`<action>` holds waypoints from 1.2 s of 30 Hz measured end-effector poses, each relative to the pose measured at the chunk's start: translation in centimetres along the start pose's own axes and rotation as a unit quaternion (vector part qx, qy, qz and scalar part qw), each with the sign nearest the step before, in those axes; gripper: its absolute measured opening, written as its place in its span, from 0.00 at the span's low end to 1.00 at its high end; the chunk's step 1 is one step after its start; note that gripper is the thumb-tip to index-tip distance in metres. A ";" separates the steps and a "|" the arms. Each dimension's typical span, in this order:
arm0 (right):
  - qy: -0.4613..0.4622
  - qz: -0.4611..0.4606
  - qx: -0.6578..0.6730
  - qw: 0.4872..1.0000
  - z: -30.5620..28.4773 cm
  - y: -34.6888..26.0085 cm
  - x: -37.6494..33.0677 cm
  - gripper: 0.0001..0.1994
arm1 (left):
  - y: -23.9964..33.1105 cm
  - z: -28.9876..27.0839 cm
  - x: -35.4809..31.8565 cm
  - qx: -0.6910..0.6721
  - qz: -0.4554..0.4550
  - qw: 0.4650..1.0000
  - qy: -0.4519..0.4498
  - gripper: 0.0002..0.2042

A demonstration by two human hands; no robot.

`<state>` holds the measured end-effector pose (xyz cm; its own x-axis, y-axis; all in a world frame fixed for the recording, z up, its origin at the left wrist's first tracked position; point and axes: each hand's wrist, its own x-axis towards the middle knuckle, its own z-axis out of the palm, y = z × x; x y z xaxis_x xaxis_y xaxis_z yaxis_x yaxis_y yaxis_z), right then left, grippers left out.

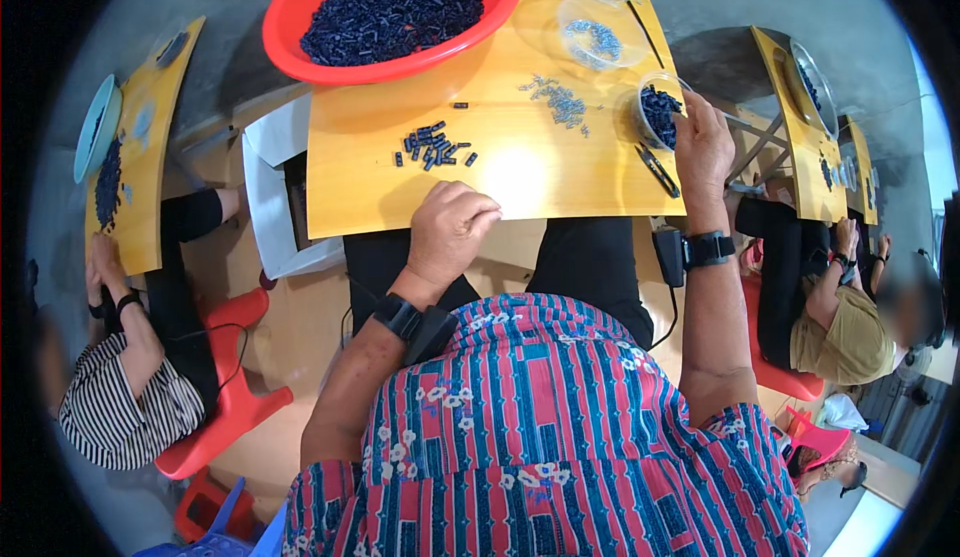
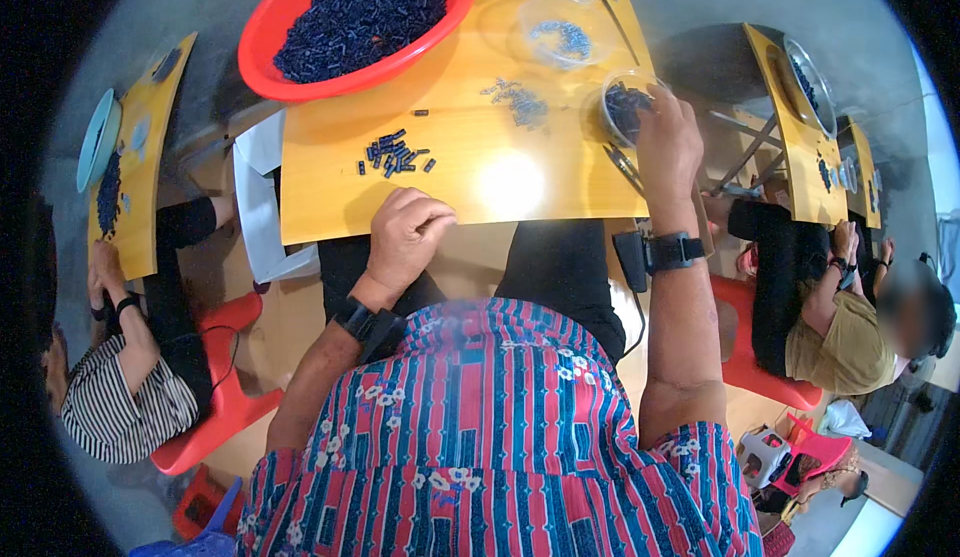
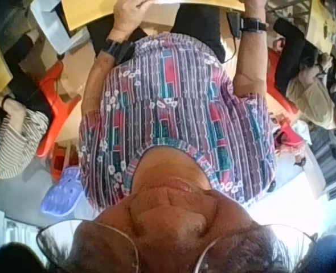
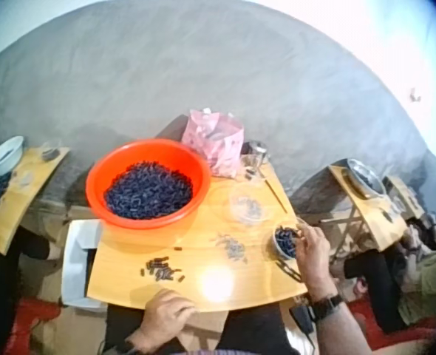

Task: Manually attaching small blue plastic caps to components at a workbench.

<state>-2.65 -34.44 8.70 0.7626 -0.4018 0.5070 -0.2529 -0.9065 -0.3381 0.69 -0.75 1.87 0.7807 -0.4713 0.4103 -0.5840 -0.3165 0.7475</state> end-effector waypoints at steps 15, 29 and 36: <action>-0.232 -0.162 0.256 0.924 8.1 -13.6 -7.2 0.11 | -0.3 -0.9 0.7 0.031 -0.156 0.987 0.023 0.17; -0.262 -0.190 0.226 0.919 8.6 -12.8 -7.4 0.07 | -0.2 -0.5 0.9 0.034 -0.139 0.990 0.012 0.11; -0.231 -0.292 0.231 0.899 8.4 -12.2 -7.9 0.11 | -0.4 -0.5 0.7 0.048 -0.157 0.986 -0.009 0.09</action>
<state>-0.62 -19.12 2.16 0.8783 0.3179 0.3571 0.4629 -0.7522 -0.4690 1.61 -0.55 2.14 0.9231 -0.3514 0.1565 -0.3328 -0.5258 0.7828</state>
